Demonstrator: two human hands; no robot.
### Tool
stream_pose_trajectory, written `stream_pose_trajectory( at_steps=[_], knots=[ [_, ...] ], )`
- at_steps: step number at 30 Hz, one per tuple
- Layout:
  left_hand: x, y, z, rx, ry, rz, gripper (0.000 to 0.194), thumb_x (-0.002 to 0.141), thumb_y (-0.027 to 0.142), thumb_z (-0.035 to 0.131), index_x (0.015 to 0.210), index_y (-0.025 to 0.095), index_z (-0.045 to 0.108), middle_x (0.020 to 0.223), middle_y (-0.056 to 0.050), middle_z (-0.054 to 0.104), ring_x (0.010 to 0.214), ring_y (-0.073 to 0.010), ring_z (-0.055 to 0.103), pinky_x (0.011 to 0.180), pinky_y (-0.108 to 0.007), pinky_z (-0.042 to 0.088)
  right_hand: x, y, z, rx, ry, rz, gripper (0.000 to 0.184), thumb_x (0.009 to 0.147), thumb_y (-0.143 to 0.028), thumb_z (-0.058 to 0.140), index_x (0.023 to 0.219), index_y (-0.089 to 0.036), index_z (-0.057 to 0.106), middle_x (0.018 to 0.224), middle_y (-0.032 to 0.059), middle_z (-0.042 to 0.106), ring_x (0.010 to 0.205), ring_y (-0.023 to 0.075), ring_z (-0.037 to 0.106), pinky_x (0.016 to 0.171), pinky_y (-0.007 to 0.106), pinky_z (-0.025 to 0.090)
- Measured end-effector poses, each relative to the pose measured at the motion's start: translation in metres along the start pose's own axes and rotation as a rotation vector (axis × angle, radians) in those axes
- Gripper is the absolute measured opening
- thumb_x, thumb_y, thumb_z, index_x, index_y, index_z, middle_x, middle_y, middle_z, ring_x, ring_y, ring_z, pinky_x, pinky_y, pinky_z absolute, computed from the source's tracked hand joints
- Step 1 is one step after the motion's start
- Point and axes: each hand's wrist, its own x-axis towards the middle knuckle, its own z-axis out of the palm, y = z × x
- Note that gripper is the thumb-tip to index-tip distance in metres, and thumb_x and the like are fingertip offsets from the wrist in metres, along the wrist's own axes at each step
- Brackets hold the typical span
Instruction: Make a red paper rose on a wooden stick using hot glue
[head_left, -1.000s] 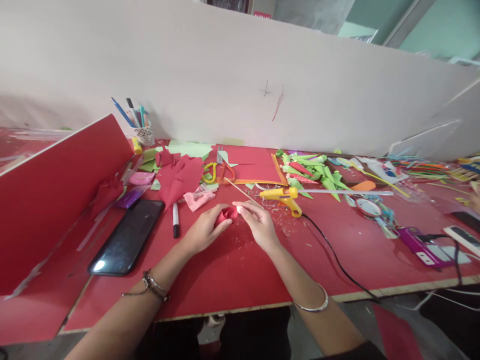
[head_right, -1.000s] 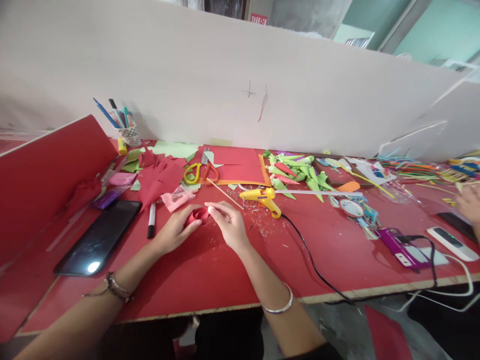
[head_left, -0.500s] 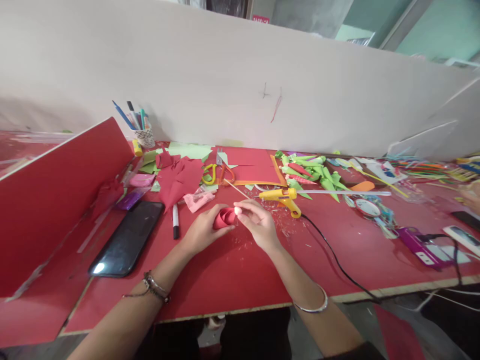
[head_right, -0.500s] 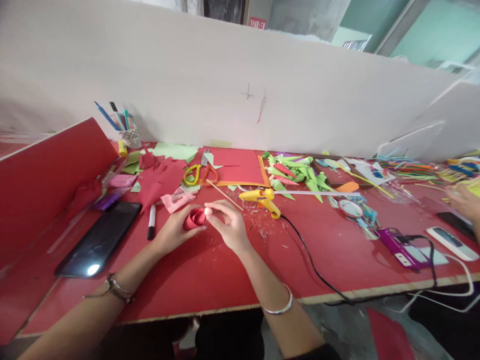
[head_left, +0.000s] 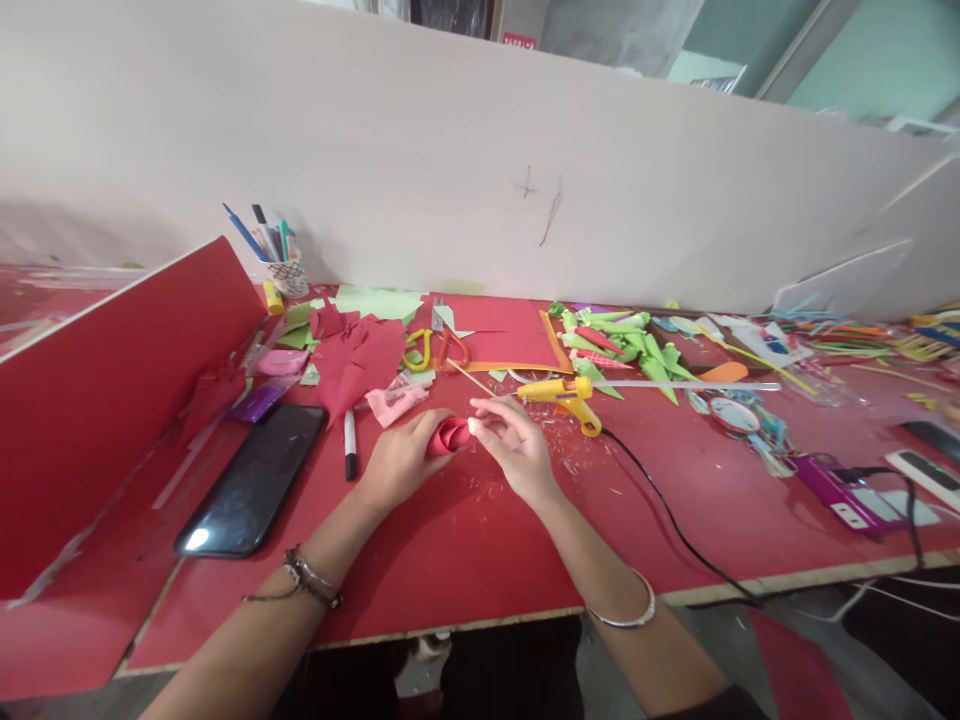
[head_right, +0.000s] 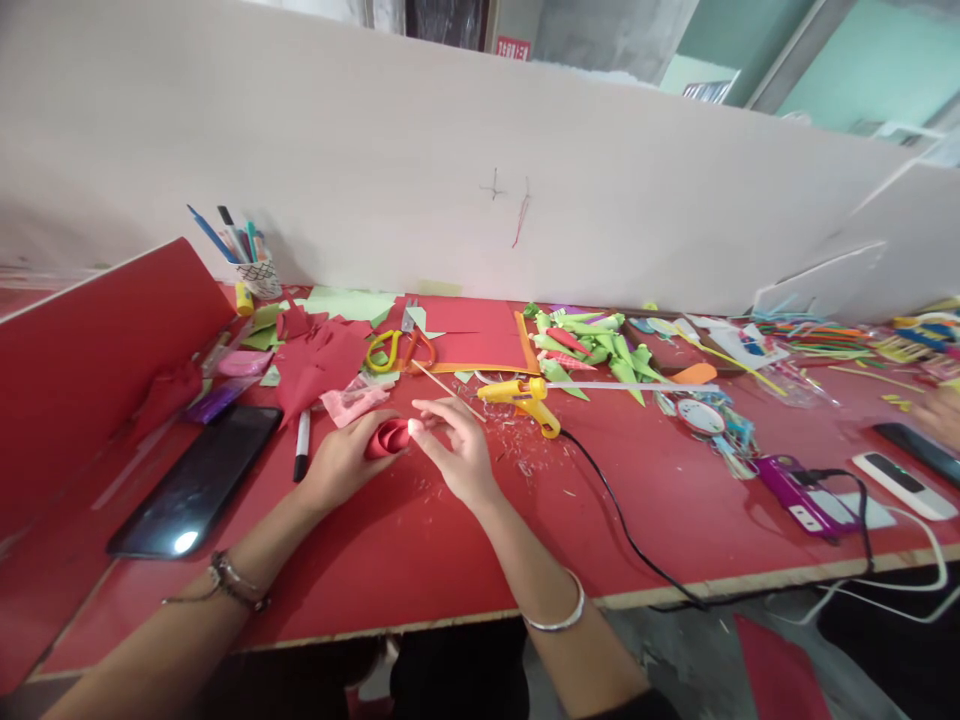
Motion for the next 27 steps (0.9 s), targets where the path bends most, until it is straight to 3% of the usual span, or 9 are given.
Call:
stream_pose_trajectory(
  at_steps=[9,15,23,27],
  knots=[
    [0.002,0.003,-0.0053,0.126,-0.027,0.064,0.029,0.077,0.03,0.051,0.105,0.021,0.046,0.102,-0.004,0.062,0.087,-0.0195,0.06,0.056,-0.022,0.043,-0.0005,0.002,-0.0006,-0.012,-0.065,-0.014,0.014,0.078,-0.024,0.054,0.088,-0.025,0.064,0.084,0.0023,0.053,0.078,0.0128,0.054,0.069,0.028,0.049],
    [0.0006,-0.0001,-0.002,0.131,0.003,0.019,0.033,0.077,0.03,0.051,0.108,0.021,0.044,0.104,-0.004,0.061,0.088,-0.0202,0.059,0.058,-0.024,0.044,-0.0006,0.001,0.0001,0.001,-0.026,-0.057,0.032,0.075,-0.026,0.057,0.107,-0.028,0.055,0.097,0.0037,0.05,0.087,0.0141,0.054,0.077,0.031,0.049],
    [0.0007,0.0005,-0.0022,0.081,-0.04,-0.029,0.032,0.074,0.03,0.053,0.104,0.023,0.045,0.101,-0.002,0.062,0.085,-0.02,0.061,0.056,-0.024,0.043,-0.0012,-0.0015,-0.0022,-0.164,-0.073,-0.051,0.014,0.078,-0.023,0.054,0.087,-0.026,0.064,0.083,0.0014,0.054,0.074,0.0119,0.055,0.067,0.028,0.05],
    [0.0013,0.0002,-0.0014,0.021,-0.038,-0.046,0.03,0.075,0.031,0.052,0.103,0.022,0.046,0.102,-0.003,0.061,0.085,-0.0193,0.06,0.058,-0.024,0.044,-0.002,-0.0006,-0.0001,-0.054,-0.06,-0.039,0.024,0.077,-0.024,0.055,0.101,-0.026,0.058,0.089,0.0025,0.055,0.081,0.013,0.056,0.073,0.03,0.051]
  ],
)
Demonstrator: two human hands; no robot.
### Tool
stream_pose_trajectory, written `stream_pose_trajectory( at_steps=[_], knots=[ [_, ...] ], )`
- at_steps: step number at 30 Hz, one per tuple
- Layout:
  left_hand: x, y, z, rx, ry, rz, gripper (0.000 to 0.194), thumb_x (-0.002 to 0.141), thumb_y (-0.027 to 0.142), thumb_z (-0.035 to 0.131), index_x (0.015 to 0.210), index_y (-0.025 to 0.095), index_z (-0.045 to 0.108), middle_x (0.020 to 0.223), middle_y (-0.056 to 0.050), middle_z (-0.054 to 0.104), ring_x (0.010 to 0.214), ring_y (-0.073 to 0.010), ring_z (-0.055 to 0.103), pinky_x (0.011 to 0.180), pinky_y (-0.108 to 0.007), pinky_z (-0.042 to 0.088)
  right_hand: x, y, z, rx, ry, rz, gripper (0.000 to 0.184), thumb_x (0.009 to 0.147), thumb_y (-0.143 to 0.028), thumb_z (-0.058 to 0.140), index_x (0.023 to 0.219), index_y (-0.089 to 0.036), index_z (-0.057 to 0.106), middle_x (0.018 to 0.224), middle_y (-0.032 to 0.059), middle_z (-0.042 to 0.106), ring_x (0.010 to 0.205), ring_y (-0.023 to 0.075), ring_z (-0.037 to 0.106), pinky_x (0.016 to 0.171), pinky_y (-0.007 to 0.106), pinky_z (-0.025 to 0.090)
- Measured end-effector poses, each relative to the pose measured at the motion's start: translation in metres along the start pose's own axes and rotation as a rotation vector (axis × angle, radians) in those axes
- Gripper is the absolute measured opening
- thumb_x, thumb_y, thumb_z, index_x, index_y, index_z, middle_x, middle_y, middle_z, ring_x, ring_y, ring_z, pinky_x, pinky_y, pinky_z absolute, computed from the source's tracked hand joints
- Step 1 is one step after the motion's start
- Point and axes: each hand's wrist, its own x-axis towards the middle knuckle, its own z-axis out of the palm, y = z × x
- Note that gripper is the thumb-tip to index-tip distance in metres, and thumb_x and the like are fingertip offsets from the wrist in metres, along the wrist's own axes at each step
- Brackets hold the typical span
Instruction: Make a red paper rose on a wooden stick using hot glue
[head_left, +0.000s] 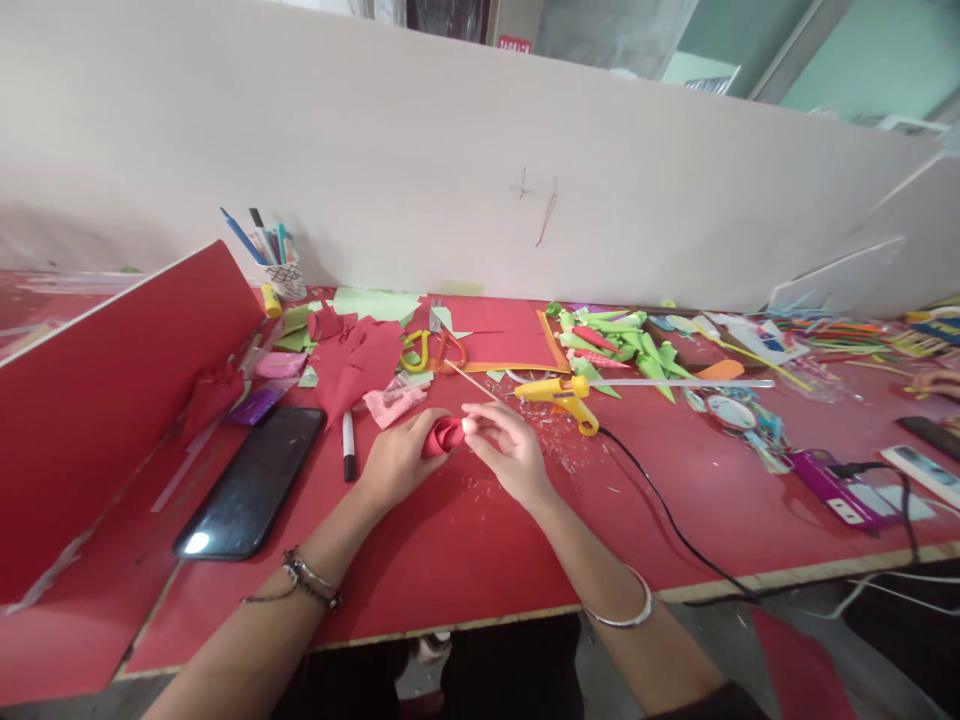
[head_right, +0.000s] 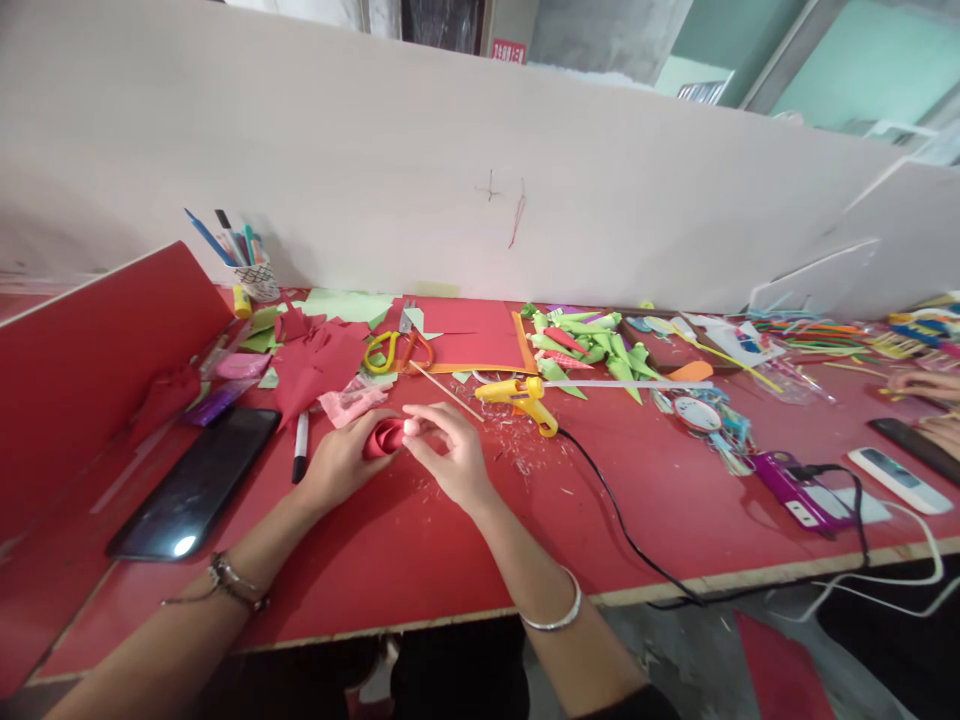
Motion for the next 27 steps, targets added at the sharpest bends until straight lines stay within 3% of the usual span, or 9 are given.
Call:
stream_pose_trajectory(
  at_steps=[2,8,13,19,23,27],
  knots=[
    [0.0001,-0.0001,-0.0001,-0.034,0.005,0.002,0.029,0.076,0.031,0.05,0.103,0.022,0.046,0.102,-0.004,0.06,0.085,-0.0188,0.059,0.061,-0.024,0.044,-0.0001,-0.0001,0.0006,0.035,0.0,0.008,0.028,0.077,-0.025,0.055,0.105,-0.026,0.056,0.091,0.003,0.054,0.083,0.0134,0.056,0.075,0.031,0.051],
    [-0.0008,-0.0003,-0.001,-0.06,-0.019,0.015,0.03,0.074,0.03,0.051,0.103,0.021,0.047,0.101,-0.005,0.06,0.087,-0.0198,0.059,0.062,-0.025,0.045,-0.0001,0.0001,0.0006,-0.003,-0.019,0.053,0.016,0.078,-0.026,0.054,0.091,-0.024,0.062,0.083,0.0022,0.055,0.077,0.0131,0.057,0.068,0.028,0.052],
    [-0.0009,-0.0008,0.0,-0.078,0.012,-0.004,0.029,0.076,0.033,0.05,0.102,0.021,0.046,0.099,-0.004,0.061,0.083,-0.0187,0.059,0.062,-0.026,0.045,0.0002,0.0021,0.0012,0.089,-0.02,0.031,0.035,0.075,-0.024,0.057,0.109,-0.03,0.054,0.094,0.0025,0.052,0.085,0.0139,0.056,0.076,0.031,0.051],
    [-0.0014,0.0018,-0.0023,-0.043,-0.006,-0.052,0.034,0.073,0.036,0.053,0.103,0.023,0.045,0.098,-0.002,0.061,0.079,-0.0188,0.061,0.059,-0.025,0.045,0.0009,0.0003,0.0,-0.038,-0.049,0.016,0.019,0.078,-0.024,0.054,0.095,-0.027,0.062,0.085,0.0018,0.054,0.079,0.0132,0.055,0.067,0.028,0.049],
    [-0.0012,0.0024,-0.0026,0.016,0.054,-0.054,0.044,0.072,0.043,0.054,0.109,0.022,0.042,0.107,-0.004,0.059,0.091,-0.0219,0.059,0.061,-0.026,0.045,0.0005,0.0054,0.0009,-0.053,0.06,0.069,0.017,0.079,-0.028,0.052,0.092,-0.022,0.061,0.086,0.0036,0.058,0.079,0.0146,0.057,0.069,0.028,0.049],
    [-0.0004,-0.0007,-0.0013,0.071,0.016,-0.045,0.038,0.075,0.045,0.05,0.106,0.022,0.046,0.104,-0.006,0.06,0.084,-0.0224,0.061,0.056,-0.026,0.044,0.001,0.0078,0.0011,-0.026,0.087,0.077,0.021,0.078,-0.03,0.053,0.098,-0.023,0.058,0.091,0.0041,0.058,0.082,0.0153,0.057,0.072,0.03,0.049]
  ],
)
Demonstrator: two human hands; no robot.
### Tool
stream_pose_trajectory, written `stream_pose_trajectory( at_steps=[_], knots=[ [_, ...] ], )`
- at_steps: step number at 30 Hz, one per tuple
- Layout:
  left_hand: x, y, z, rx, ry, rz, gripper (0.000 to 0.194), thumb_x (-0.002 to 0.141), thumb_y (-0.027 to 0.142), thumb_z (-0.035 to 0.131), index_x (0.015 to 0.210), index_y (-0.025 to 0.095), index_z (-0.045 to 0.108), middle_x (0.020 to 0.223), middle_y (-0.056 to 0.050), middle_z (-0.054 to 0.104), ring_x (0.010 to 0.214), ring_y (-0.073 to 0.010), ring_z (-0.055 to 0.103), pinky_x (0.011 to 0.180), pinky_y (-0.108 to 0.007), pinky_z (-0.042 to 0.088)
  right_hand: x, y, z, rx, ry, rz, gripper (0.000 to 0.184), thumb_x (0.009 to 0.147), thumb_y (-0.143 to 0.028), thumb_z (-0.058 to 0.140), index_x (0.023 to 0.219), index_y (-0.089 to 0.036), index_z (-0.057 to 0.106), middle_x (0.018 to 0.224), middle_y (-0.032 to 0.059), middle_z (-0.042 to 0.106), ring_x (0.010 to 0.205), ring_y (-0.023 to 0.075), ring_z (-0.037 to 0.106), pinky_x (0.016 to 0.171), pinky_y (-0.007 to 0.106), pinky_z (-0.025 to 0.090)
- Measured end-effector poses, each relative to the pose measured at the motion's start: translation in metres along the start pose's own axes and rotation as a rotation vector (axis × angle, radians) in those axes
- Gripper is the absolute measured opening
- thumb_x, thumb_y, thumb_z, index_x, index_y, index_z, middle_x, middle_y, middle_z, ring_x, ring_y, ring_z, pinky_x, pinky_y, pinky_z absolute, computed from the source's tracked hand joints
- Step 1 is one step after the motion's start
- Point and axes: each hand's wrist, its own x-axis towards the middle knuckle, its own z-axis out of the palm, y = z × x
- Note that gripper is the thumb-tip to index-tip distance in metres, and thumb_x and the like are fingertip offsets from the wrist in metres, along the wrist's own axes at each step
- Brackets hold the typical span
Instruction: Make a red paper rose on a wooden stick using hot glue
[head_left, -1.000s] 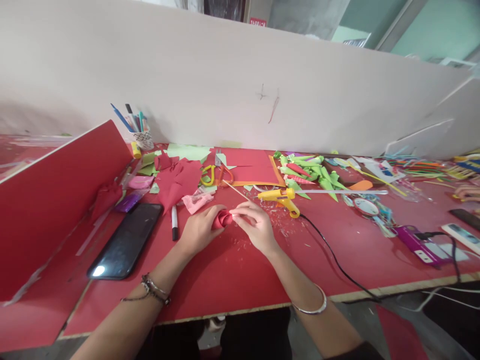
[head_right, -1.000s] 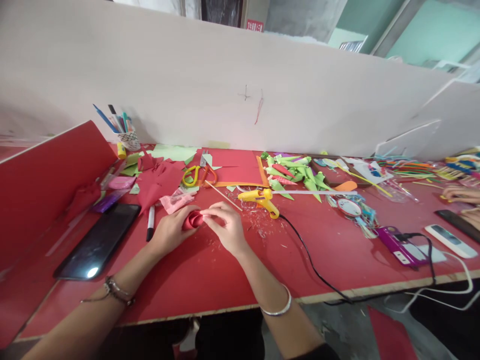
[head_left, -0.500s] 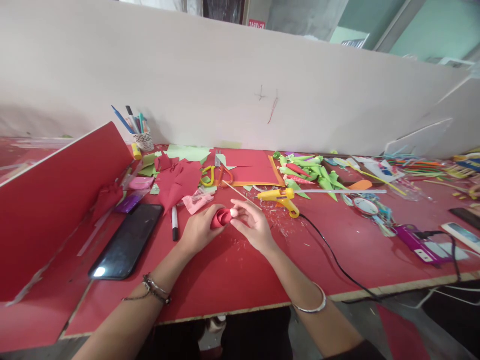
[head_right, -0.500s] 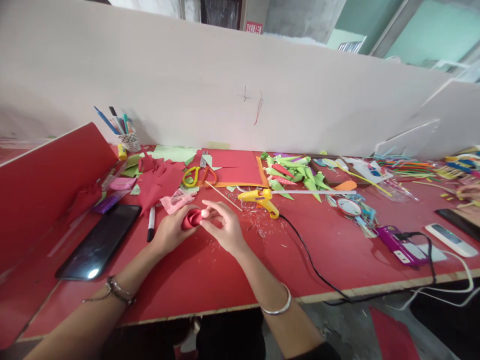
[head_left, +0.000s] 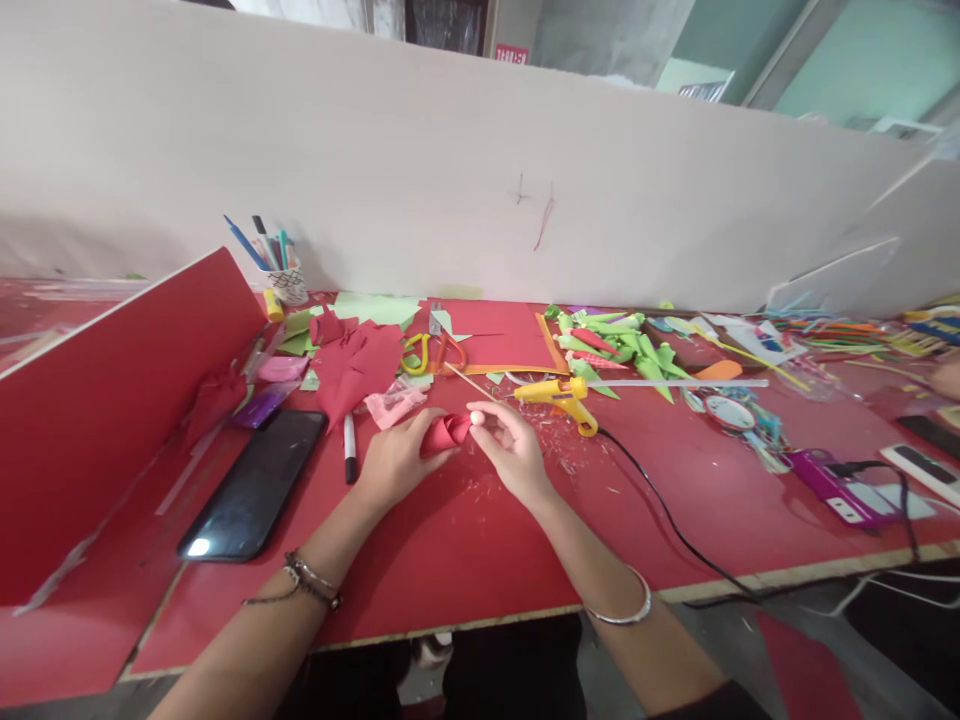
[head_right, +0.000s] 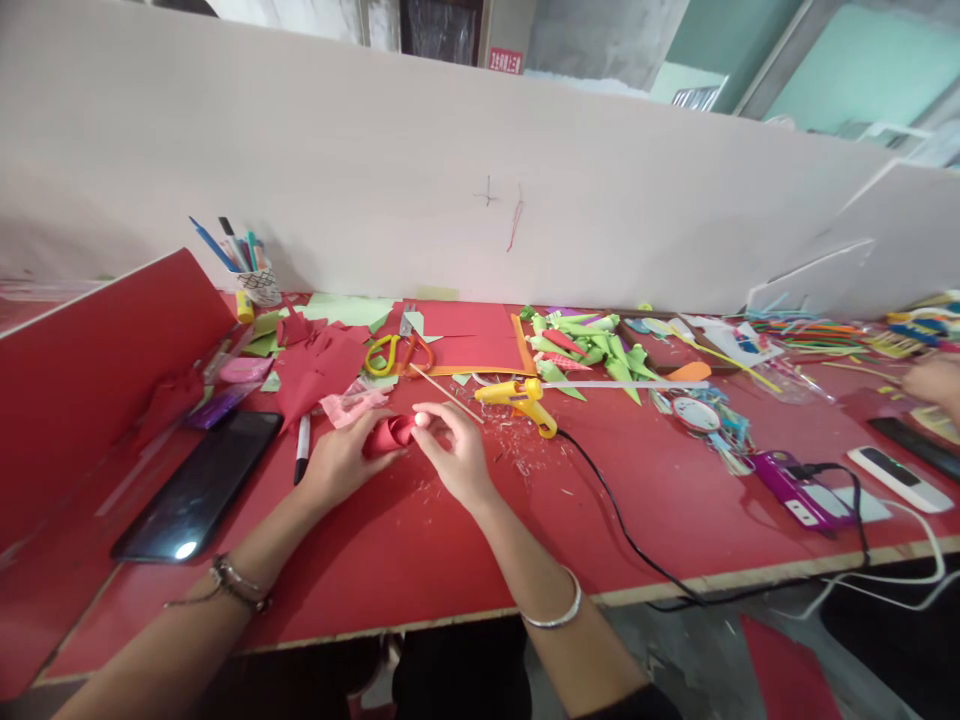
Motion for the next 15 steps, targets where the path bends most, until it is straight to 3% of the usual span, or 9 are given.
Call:
stream_pose_trajectory(
  at_steps=[4,8,13,15],
  knots=[
    [0.0003,-0.0028,-0.0006,-0.072,-0.077,0.038,0.039,0.075,0.047,0.049,0.104,0.02,0.047,0.097,-0.008,0.061,0.078,-0.0223,0.061,0.056,-0.026,0.044,0.0002,-0.0026,-0.0009,-0.018,-0.034,-0.028,0.02,0.079,-0.028,0.052,0.097,-0.024,0.059,0.091,0.0043,0.056,0.085,0.0155,0.056,0.074,0.03,0.049],
    [0.0009,-0.0021,-0.003,-0.264,-0.116,0.085,0.039,0.074,0.044,0.052,0.103,0.019,0.046,0.093,-0.007,0.06,0.083,-0.0215,0.058,0.066,-0.029,0.045,-0.0006,-0.0019,-0.0013,-0.012,-0.048,-0.021,0.014,0.079,-0.029,0.052,0.086,-0.021,0.061,0.085,0.004,0.058,0.081,0.0156,0.057,0.072,0.03,0.048],
    [0.0021,-0.0014,-0.0053,-0.414,-0.11,0.105,0.036,0.075,0.043,0.052,0.099,0.016,0.049,0.088,-0.005,0.058,0.079,-0.0187,0.054,0.069,-0.029,0.043,-0.0007,-0.0035,-0.0016,0.053,-0.085,-0.028,0.033,0.076,-0.028,0.056,0.108,-0.026,0.052,0.092,0.0028,0.056,0.084,0.0143,0.056,0.075,0.03,0.049],
    [0.0022,-0.0022,-0.0057,-0.444,-0.144,0.104,0.035,0.074,0.045,0.052,0.092,0.015,0.051,0.081,-0.002,0.057,0.073,-0.0162,0.052,0.064,-0.026,0.042,-0.0003,-0.0058,-0.0022,0.047,-0.108,-0.054,0.03,0.076,-0.027,0.055,0.106,-0.027,0.054,0.096,0.003,0.054,0.088,0.0146,0.055,0.078,0.031,0.048]
  ],
)
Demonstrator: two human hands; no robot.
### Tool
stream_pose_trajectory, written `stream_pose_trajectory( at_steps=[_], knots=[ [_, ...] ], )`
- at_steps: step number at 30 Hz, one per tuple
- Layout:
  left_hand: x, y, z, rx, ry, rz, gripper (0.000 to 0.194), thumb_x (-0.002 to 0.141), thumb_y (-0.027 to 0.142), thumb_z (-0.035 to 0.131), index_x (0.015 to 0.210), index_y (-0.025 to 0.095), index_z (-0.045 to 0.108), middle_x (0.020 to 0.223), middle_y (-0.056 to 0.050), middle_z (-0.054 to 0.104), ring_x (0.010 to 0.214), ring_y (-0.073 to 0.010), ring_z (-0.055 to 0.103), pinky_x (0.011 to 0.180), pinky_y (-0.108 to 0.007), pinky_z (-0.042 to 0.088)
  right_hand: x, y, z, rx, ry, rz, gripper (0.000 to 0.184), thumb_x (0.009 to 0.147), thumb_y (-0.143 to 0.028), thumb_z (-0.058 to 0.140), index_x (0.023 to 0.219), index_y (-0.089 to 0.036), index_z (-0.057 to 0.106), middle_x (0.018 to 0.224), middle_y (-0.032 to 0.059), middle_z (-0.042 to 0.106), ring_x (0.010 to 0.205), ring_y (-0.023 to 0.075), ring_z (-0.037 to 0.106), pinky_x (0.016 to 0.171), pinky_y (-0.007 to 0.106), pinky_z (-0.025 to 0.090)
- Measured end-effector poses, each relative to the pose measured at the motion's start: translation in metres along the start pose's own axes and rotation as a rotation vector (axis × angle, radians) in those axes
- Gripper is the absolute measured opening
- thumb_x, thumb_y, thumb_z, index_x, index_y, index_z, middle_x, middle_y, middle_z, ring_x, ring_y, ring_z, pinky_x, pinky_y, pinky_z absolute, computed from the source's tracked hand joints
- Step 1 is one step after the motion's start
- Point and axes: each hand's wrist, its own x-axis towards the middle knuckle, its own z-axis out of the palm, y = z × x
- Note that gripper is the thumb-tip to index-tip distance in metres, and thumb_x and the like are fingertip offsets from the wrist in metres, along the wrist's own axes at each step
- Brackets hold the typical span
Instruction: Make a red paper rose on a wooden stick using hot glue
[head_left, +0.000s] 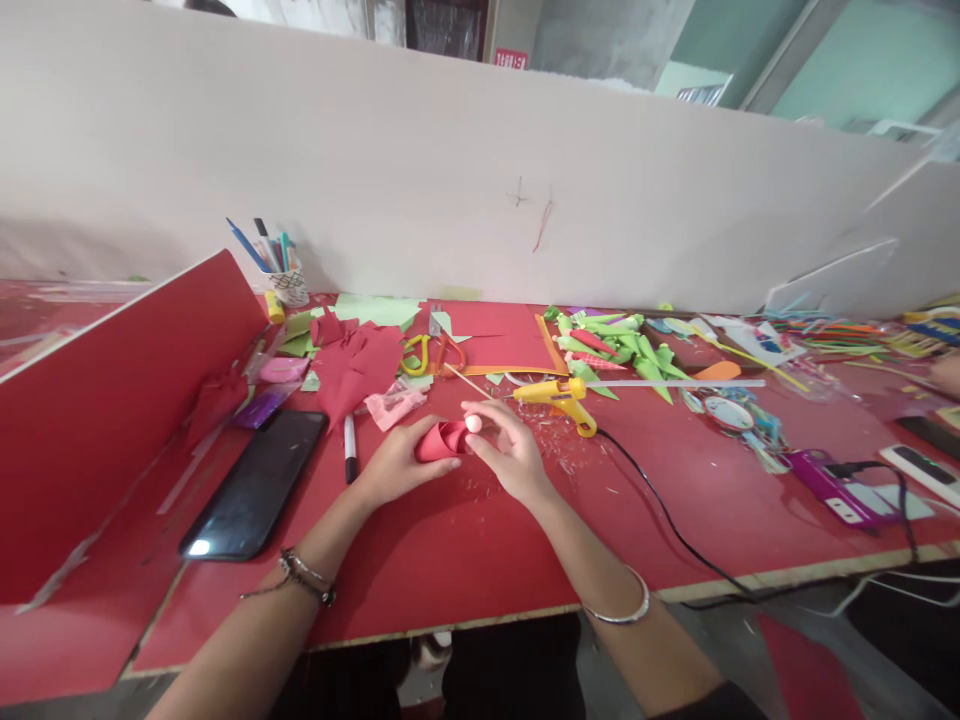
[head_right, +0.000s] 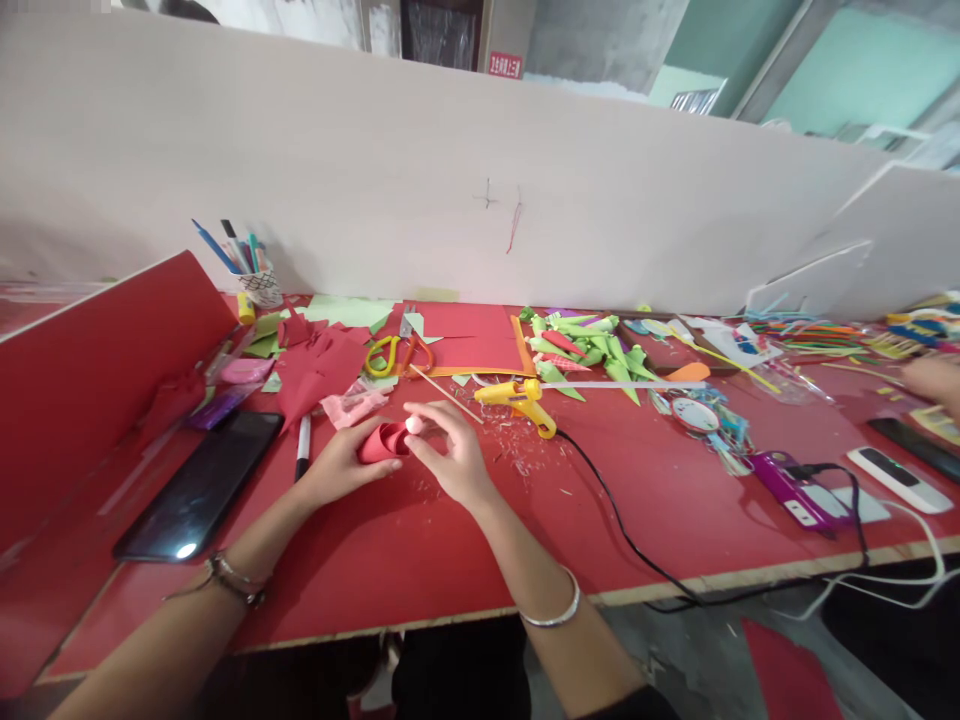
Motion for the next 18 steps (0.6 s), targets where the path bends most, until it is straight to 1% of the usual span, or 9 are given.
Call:
stream_pose_trajectory(
  at_steps=[3,6,7,10,11,15,18],
  knots=[
    [-0.0001,-0.0013,-0.0007,-0.04,-0.054,-0.018,0.035,0.073,0.046,0.053,0.086,0.013,0.052,0.074,0.0,0.053,0.067,-0.0137,0.049,0.061,-0.024,0.04,0.0001,-0.0021,-0.0005,-0.03,-0.023,-0.017,0.016,0.078,-0.024,0.052,0.093,-0.024,0.059,0.091,0.0029,0.055,0.087,0.015,0.055,0.077,0.031,0.048],
    [0.0003,-0.0019,-0.0009,-0.061,-0.069,-0.02,0.035,0.072,0.046,0.054,0.086,0.014,0.053,0.074,0.0,0.053,0.068,-0.0136,0.049,0.062,-0.024,0.04,-0.0006,-0.0018,0.0003,-0.053,-0.028,0.001,0.009,0.077,-0.025,0.054,0.084,-0.022,0.058,0.084,0.002,0.055,0.082,0.0147,0.056,0.075,0.031,0.048],
    [0.0005,-0.002,-0.0009,-0.062,-0.068,-0.021,0.035,0.072,0.046,0.054,0.085,0.014,0.053,0.074,0.0,0.053,0.068,-0.0139,0.049,0.062,-0.024,0.04,-0.0008,-0.0016,0.0006,-0.054,-0.03,0.009,0.01,0.076,-0.025,0.055,0.085,-0.022,0.058,0.084,0.0019,0.055,0.081,0.0145,0.056,0.074,0.031,0.048],
    [0.001,-0.0022,-0.001,-0.068,-0.071,-0.03,0.035,0.071,0.046,0.054,0.084,0.013,0.053,0.073,0.0,0.053,0.067,-0.0141,0.048,0.062,-0.025,0.04,-0.0005,-0.0018,0.0007,-0.016,-0.03,0.004,0.025,0.076,-0.027,0.055,0.101,-0.026,0.055,0.085,0.0014,0.054,0.079,0.0136,0.055,0.074,0.031,0.048],
    [0.001,-0.0023,-0.0009,-0.077,-0.077,-0.034,0.035,0.071,0.046,0.054,0.082,0.013,0.053,0.071,0.0,0.052,0.066,-0.0137,0.047,0.061,-0.024,0.039,-0.0001,-0.0022,0.0004,-0.007,-0.031,-0.006,0.026,0.076,-0.027,0.055,0.103,-0.027,0.055,0.085,0.0014,0.054,0.08,0.0137,0.055,0.074,0.031,0.048],
    [-0.0003,-0.0028,-0.0001,-0.159,-0.108,-0.065,0.032,0.07,0.045,0.055,0.078,0.014,0.051,0.067,0.002,0.049,0.06,-0.0108,0.044,0.055,-0.021,0.038,0.001,-0.0037,-0.0011,-0.033,-0.029,-0.013,0.015,0.078,-0.028,0.053,0.091,-0.026,0.06,0.085,0.0022,0.055,0.082,0.0146,0.055,0.072,0.031,0.048],
    [-0.0011,-0.0032,0.0004,-0.215,-0.118,-0.084,0.032,0.07,0.044,0.055,0.079,0.013,0.052,0.069,0.002,0.051,0.061,-0.0107,0.045,0.058,-0.022,0.039,0.0005,-0.0028,-0.0007,-0.028,-0.033,0.001,0.012,0.078,-0.028,0.053,0.086,-0.024,0.061,0.084,0.0021,0.055,0.08,0.0141,0.055,0.07,0.03,0.048]
  ],
)
